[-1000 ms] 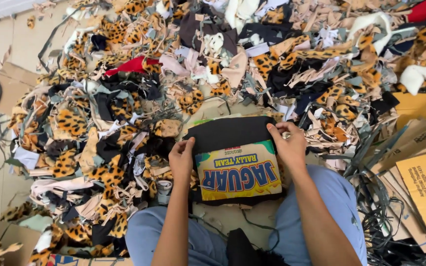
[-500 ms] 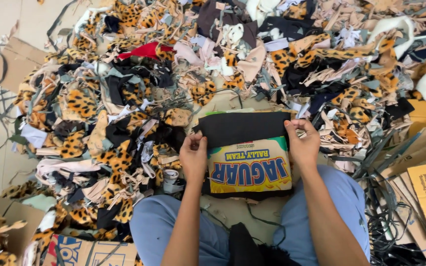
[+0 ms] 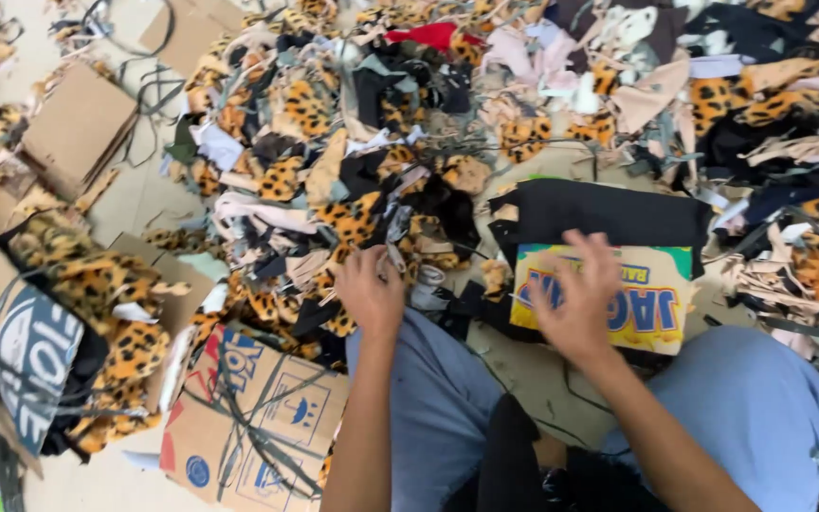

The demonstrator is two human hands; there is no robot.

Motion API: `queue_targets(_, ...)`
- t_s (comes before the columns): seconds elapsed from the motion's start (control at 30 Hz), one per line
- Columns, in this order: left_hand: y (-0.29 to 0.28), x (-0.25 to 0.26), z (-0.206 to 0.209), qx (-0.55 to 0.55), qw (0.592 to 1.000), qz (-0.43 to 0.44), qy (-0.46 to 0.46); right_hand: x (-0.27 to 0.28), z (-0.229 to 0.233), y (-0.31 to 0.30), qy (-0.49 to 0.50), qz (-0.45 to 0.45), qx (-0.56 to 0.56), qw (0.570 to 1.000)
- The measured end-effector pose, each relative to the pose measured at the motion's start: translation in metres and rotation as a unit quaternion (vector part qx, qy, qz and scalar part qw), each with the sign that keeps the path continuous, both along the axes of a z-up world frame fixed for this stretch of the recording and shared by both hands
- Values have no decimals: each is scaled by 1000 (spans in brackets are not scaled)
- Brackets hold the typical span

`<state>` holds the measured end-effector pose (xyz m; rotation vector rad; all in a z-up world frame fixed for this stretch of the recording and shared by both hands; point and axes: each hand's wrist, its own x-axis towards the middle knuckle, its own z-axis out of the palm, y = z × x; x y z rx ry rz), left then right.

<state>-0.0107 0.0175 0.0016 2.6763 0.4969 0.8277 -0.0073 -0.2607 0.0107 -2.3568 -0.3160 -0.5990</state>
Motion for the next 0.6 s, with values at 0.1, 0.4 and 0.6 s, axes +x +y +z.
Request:
queue_targets(0.1,45,-23,2,37,998,45,-2,-19,0,60,22,104,-3,994)
queue_targets(0.4,89,-36,40,27,987,129,94,-3,-19,165,276,244,-50,928)
queue_targets(0.6,53,47,21,-102,989,-111,-1,0,29,185,370,276,-39,886)
